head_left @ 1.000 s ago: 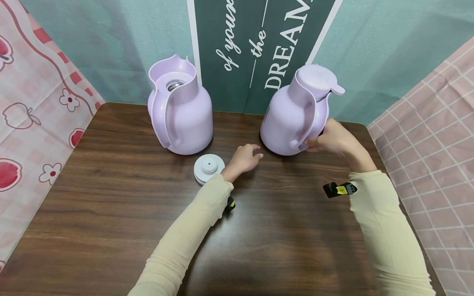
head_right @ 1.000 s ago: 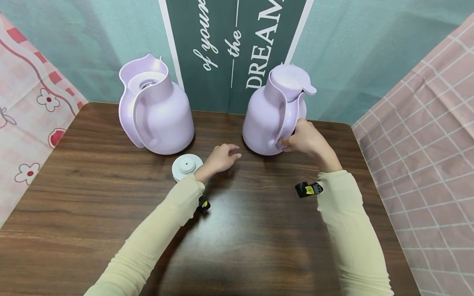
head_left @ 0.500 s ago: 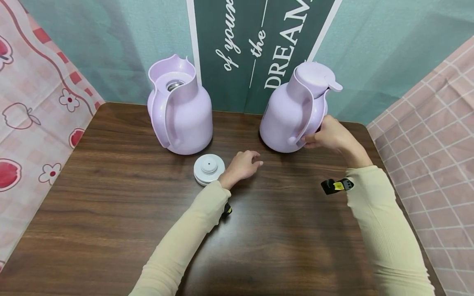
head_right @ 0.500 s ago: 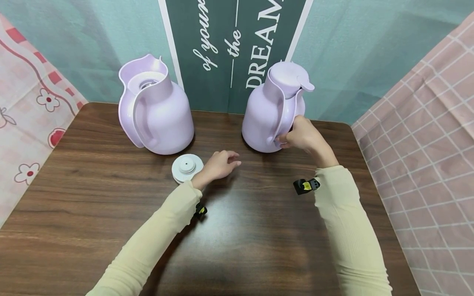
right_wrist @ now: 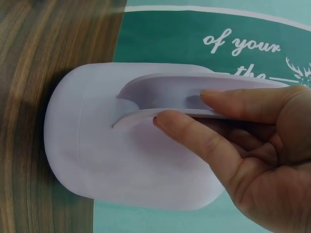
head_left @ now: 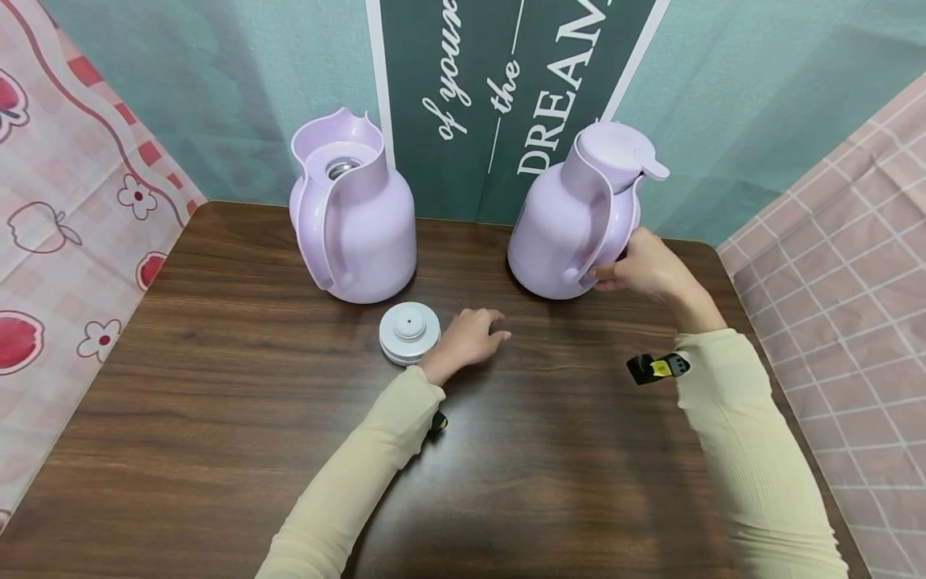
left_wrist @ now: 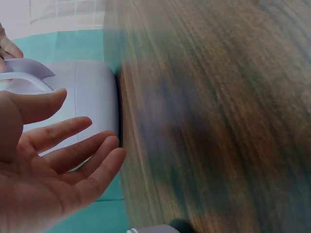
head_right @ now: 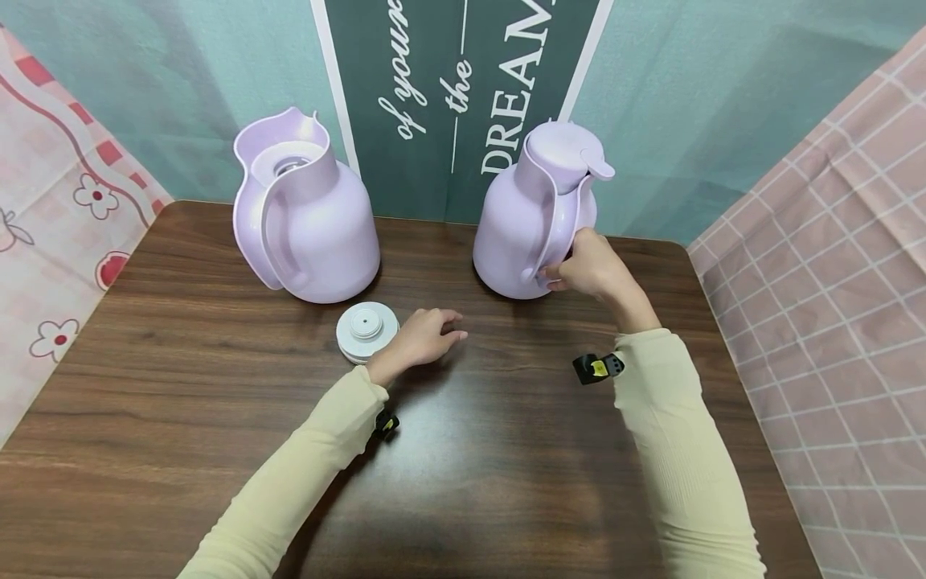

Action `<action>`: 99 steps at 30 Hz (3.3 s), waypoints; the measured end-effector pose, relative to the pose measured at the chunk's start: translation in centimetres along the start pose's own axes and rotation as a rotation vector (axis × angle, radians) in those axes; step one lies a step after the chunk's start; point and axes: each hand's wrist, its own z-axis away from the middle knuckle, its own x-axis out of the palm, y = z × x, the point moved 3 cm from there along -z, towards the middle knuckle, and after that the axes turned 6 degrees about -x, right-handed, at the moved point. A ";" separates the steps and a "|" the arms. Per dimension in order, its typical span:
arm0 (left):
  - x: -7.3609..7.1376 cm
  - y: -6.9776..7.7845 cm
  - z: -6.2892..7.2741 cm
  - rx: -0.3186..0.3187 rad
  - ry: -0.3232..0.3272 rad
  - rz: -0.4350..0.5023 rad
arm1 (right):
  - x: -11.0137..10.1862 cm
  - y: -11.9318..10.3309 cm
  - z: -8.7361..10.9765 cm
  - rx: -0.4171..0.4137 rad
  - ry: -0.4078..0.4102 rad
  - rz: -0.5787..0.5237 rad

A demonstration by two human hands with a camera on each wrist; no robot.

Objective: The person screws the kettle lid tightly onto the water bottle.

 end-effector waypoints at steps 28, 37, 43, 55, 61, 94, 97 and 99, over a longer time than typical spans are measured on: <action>-0.4 -0.1 4.1 0.130 -0.034 -0.128 | 0.1 0.6 1.5 -0.094 0.071 0.316; -0.7 -0.2 5.1 0.156 0.015 -0.115 | 0.9 1.2 2.7 -0.089 0.102 0.281; -1.0 -0.6 5.6 0.168 0.087 -0.099 | 1.7 1.3 3.7 -0.027 0.104 0.248; -2.6 -0.9 6.9 0.144 0.187 -0.091 | 4.2 0.7 4.5 -0.120 0.048 0.324; -3.5 -1.8 7.7 0.114 0.251 -0.085 | 5.7 0.7 4.6 -0.179 0.023 0.318; -10.3 -9.1 12.3 -0.137 0.458 -0.012 | 12.0 1.7 4.9 -0.354 -0.169 0.297; -11.2 -9.7 12.8 -0.183 0.458 -0.016 | 12.3 1.7 4.9 -0.351 -0.178 0.298; -11.7 -10.1 13.0 -0.198 0.469 -0.023 | 12.3 1.8 4.9 -0.345 -0.183 0.300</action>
